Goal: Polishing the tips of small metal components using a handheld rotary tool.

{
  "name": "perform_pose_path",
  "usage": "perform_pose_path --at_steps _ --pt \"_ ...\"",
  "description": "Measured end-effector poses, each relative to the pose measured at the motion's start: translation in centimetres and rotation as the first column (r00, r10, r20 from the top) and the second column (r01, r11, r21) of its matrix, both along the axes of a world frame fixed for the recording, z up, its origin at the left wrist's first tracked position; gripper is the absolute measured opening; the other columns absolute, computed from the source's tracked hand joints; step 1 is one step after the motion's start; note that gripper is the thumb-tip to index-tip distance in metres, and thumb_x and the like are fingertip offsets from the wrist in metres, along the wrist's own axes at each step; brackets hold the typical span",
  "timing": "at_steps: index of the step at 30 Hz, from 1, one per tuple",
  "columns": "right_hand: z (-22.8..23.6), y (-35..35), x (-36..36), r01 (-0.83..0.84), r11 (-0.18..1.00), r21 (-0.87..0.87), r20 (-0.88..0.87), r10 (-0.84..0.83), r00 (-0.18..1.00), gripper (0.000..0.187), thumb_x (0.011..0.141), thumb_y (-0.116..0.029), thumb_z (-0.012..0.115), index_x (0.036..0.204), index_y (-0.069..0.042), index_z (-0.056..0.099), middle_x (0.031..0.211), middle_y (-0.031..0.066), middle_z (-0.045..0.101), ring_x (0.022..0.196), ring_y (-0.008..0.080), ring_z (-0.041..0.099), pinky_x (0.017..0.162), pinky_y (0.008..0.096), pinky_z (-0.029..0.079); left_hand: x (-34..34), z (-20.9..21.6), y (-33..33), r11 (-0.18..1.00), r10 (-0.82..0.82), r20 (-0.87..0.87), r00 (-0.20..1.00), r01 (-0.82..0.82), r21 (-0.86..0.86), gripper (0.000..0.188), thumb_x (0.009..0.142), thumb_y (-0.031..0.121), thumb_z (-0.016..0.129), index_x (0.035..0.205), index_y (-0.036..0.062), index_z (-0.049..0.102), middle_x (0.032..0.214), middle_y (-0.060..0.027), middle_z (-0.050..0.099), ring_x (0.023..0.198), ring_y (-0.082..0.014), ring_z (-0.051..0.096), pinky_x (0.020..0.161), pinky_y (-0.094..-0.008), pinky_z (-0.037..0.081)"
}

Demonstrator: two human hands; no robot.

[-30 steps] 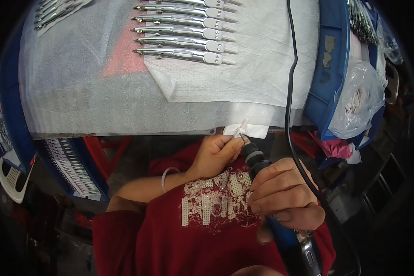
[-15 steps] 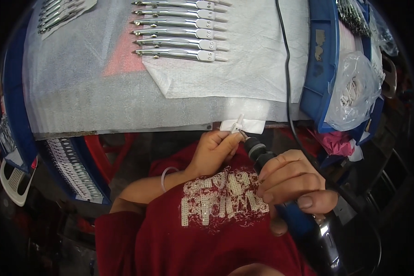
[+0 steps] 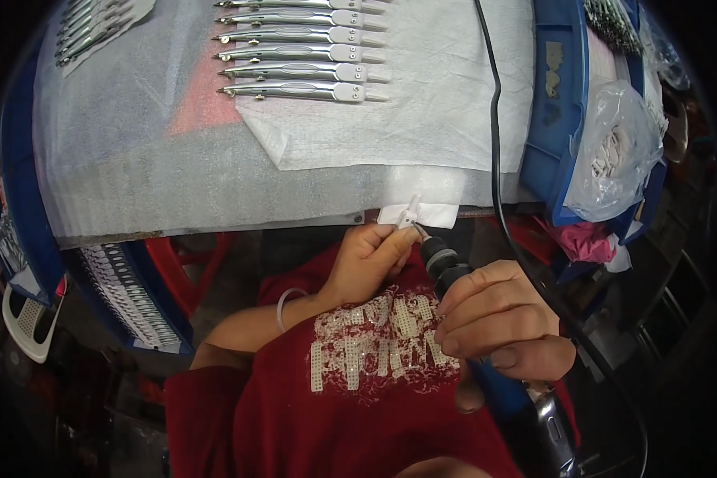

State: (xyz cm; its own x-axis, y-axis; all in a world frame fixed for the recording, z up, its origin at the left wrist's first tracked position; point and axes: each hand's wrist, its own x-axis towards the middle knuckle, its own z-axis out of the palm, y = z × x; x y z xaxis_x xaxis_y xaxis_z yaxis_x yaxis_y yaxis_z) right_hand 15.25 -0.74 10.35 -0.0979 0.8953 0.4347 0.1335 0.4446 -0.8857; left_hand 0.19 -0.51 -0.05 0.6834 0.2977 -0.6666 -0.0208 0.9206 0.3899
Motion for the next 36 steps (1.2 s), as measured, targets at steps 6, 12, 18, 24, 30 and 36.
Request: perform_pose_path --at_steps 6,12,18,24,30,36 --pt "-0.4 0.7 0.2 -0.023 1.0 0.02 0.009 0.023 1.0 0.043 0.081 -0.03 0.073 0.092 -0.007 0.039 0.076 0.0113 0.064 0.058 0.0193 0.064 0.053 0.0297 0.054 0.1 -0.1 -0.2 0.999 0.026 0.011 1.0 -0.026 -0.04 0.02 0.096 0.015 0.053 0.093 -0.0006 0.066 0.063 0.0051 0.05 0.055 -0.0026 0.04 0.049 -0.0185 0.031" --pt "-0.5 1.2 0.5 -0.075 0.997 0.007 -0.021 0.075 0.997 0.044 0.079 -0.027 0.075 0.091 -0.006 0.039 0.076 0.0119 0.064 0.06 0.02 0.064 0.052 0.03 0.055 0.1 0.0 -0.3 1.0 0.02 -0.029 0.999 -0.02 -0.013 0.023 0.096 0.017 0.054 0.086 0.0005 0.067 0.06 0.0057 0.05 0.054 -0.0013 0.041 0.047 -0.0188 0.031" --pt "-0.7 1.3 1.1 -0.123 0.992 0.018 -0.058 0.124 0.991 0.045 0.078 -0.026 0.076 0.094 -0.005 0.04 0.078 0.0131 0.063 0.062 0.0213 0.065 0.053 0.0309 0.056 -0.1 -0.3 -0.5 0.999 0.017 -0.026 1.0 -0.016 0.031 0.025 0.096 0.018 0.055 0.08 0.0018 0.065 0.059 0.0054 0.05 0.053 -0.0014 0.041 0.047 -0.0192 0.03" --pt "-0.1 0.9 0.5 -0.085 0.996 0.013 -0.001 0.085 0.996 0.048 0.079 -0.028 0.075 0.101 -0.005 0.038 0.078 0.0131 0.063 0.062 0.0216 0.065 0.053 0.0312 0.055 0.1 0.0 -0.1 0.999 0.016 -0.014 1.0 -0.016 -0.029 0.027 0.095 0.019 0.055 0.076 0.002 0.063 0.06 0.0049 0.05 0.054 -0.0019 0.04 0.048 -0.019 0.031" --pt "0.2 -0.2 -0.3 0.022 1.0 0.009 -0.013 -0.022 1.0 0.049 0.08 -0.03 0.074 0.103 -0.006 0.038 0.077 0.0117 0.063 0.06 0.0196 0.064 0.055 0.032 0.055 -0.2 -0.2 -0.2 0.997 0.031 0.042 0.999 -0.028 -0.068 0.019 0.095 0.015 0.054 0.099 0.0006 0.066 0.07 0.0046 0.055 0.058 -0.0016 0.043 0.051 -0.0161 0.031" --pt "0.4 0.8 -0.2 -0.036 0.998 -0.048 0.026 0.037 0.999 0.047 0.081 -0.028 0.074 0.102 -0.006 0.038 0.078 0.012 0.063 0.058 0.0209 0.064 0.055 0.0321 0.055 -0.1 -0.5 -0.3 0.997 0.021 0.027 0.999 -0.019 -0.071 0.019 0.095 0.015 0.054 0.098 0.0016 0.067 0.073 0.004 0.058 0.057 -0.0014 0.043 0.051 -0.0165 0.031"
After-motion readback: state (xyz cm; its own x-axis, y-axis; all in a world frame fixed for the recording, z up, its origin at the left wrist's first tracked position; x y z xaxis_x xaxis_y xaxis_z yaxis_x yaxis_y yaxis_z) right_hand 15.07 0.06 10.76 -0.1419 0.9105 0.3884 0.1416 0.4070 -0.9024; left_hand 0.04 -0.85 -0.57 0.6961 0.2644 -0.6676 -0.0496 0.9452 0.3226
